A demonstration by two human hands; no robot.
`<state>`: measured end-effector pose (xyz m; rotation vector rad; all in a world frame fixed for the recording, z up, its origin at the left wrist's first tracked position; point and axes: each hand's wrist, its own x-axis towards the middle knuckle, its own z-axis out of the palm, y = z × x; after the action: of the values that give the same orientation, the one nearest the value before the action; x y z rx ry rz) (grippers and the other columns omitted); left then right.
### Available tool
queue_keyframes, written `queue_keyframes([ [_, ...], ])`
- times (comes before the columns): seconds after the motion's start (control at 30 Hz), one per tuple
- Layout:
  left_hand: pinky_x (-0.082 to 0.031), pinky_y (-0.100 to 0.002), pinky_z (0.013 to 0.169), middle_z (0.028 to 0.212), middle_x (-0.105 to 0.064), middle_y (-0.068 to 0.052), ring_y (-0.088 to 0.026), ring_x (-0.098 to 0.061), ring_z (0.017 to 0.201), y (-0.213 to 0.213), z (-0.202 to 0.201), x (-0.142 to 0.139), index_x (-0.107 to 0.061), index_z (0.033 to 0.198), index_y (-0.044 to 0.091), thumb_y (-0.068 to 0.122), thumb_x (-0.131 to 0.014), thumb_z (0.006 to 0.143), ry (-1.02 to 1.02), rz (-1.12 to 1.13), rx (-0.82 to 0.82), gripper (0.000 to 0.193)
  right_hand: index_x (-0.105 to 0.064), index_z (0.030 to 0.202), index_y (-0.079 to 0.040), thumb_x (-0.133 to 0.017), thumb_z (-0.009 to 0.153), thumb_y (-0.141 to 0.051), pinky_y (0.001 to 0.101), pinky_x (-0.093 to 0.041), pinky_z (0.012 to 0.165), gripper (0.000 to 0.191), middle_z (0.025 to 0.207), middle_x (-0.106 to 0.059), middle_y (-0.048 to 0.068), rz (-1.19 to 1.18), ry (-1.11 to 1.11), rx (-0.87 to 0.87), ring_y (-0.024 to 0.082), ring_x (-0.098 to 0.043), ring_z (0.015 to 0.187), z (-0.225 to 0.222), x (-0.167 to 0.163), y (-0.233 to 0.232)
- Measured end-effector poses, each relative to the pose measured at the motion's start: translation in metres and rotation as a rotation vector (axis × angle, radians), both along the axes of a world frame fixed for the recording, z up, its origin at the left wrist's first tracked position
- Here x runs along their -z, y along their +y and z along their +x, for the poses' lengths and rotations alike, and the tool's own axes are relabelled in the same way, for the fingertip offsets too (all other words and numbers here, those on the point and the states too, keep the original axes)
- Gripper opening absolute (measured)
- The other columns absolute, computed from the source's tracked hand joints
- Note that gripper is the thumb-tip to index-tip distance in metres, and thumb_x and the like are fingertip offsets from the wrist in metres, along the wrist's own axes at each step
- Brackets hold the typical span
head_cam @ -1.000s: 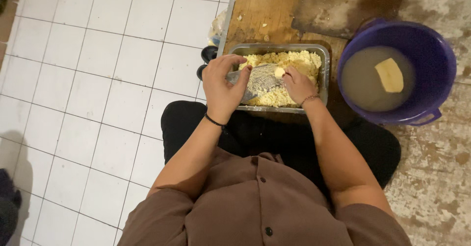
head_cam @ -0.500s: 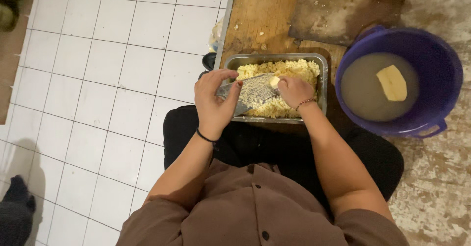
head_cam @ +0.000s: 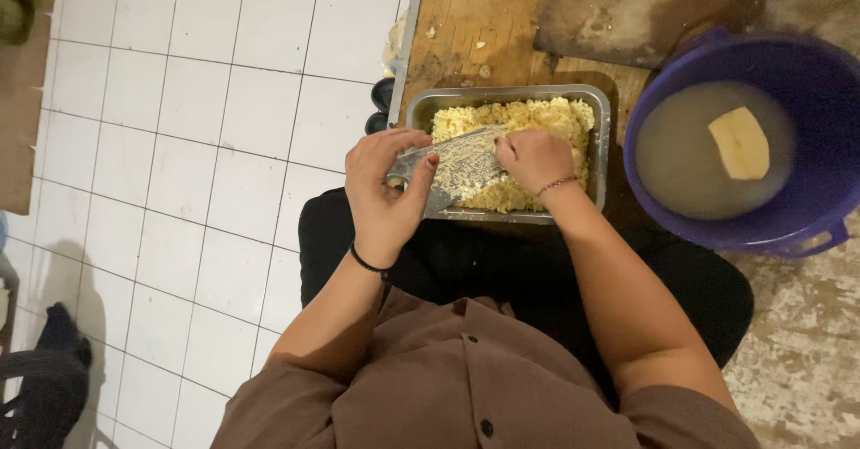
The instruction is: The person grates a yellow fruit using a handheld metal grater over a rectangular metal tray. They repeatedly rub the fruit against the grater to produce shreds that fall into the tray. The person occasionally dips the fruit into a nearby purple bucket of water before continuing to grate.
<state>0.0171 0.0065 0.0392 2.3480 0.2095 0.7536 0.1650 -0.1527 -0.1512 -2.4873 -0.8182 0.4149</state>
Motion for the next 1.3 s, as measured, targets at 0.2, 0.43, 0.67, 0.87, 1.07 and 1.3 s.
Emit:
queue_keyframes([
  [0.2, -0.044, -0.037, 0.103, 0.114, -0.074, -0.005, -0.025, -0.066, 0.112, -0.001, 0.000, -0.002, -0.073, 0.106, 0.010, 0.016, -0.079, 0.090, -0.009, 0.010, 0.004, 0.019, -0.065, 0.063, -0.013, -0.047, 0.107, -0.034, 0.0342, -0.041, 0.039, 0.052, 0.056, -0.059, 0.003, 0.353, -0.352, -0.125, 0.014, -0.050, 0.044, -0.028, 0.003, 0.013],
  [0.43, -0.046, -0.037, 0.102, 0.111, -0.074, -0.005, -0.025, -0.066, 0.109, 0.001, 0.002, -0.001, -0.073, 0.106, 0.010, 0.014, -0.079, 0.091, -0.023, 0.005, 0.008, 0.017, -0.070, 0.062, -0.019, -0.058, 0.095, -0.036, 0.0391, -0.044, 0.043, 0.040, 0.057, -0.061, 0.007, 0.173, -0.408, 0.118, 0.022, -0.054, 0.043, 0.007, 0.017, 0.002],
  [0.67, -0.046, -0.037, 0.099, 0.109, -0.074, -0.006, -0.025, -0.067, 0.106, 0.001, 0.000, -0.001, -0.073, 0.104, 0.009, 0.014, -0.080, 0.089, -0.008, 0.012, -0.016, 0.018, -0.070, 0.066, -0.015, -0.048, 0.106, -0.036, 0.0349, -0.045, 0.046, 0.050, 0.060, -0.063, 0.004, 0.362, -0.326, -0.069, 0.017, -0.056, 0.050, -0.034, 0.013, 0.023],
  [0.87, -0.049, -0.037, 0.096, 0.107, -0.074, -0.006, -0.025, -0.068, 0.104, 0.001, 0.006, -0.003, -0.073, 0.103, 0.009, 0.013, -0.078, 0.090, -0.023, -0.043, 0.023, 0.015, -0.071, 0.061, -0.015, -0.049, 0.104, -0.036, 0.0350, -0.041, 0.041, 0.053, 0.052, -0.062, 0.005, -0.111, -0.218, 0.082, 0.017, -0.051, 0.045, 0.016, 0.026, 0.007],
  [1.07, -0.048, -0.038, 0.097, 0.109, -0.074, -0.007, -0.027, -0.067, 0.107, 0.000, 0.004, -0.003, -0.072, 0.105, 0.009, 0.013, -0.079, 0.090, -0.044, 0.005, 0.021, 0.017, -0.073, 0.067, -0.014, -0.047, 0.101, -0.036, 0.0343, -0.044, 0.046, 0.048, 0.058, -0.065, 0.004, 0.338, -0.257, -0.035, 0.016, -0.054, 0.044, -0.030, 0.017, 0.030],
  [1.3, -0.048, -0.037, 0.097, 0.110, -0.074, -0.006, -0.026, -0.066, 0.107, 0.000, 0.006, -0.003, -0.072, 0.104, 0.010, 0.014, -0.079, 0.089, -0.012, 0.003, 0.016, 0.017, -0.074, 0.067, -0.015, -0.053, 0.101, -0.038, 0.0413, -0.050, 0.050, 0.046, 0.064, -0.068, 0.008, -0.023, -0.194, 0.130, 0.024, -0.062, 0.052, 0.010, 0.010, 0.012],
])
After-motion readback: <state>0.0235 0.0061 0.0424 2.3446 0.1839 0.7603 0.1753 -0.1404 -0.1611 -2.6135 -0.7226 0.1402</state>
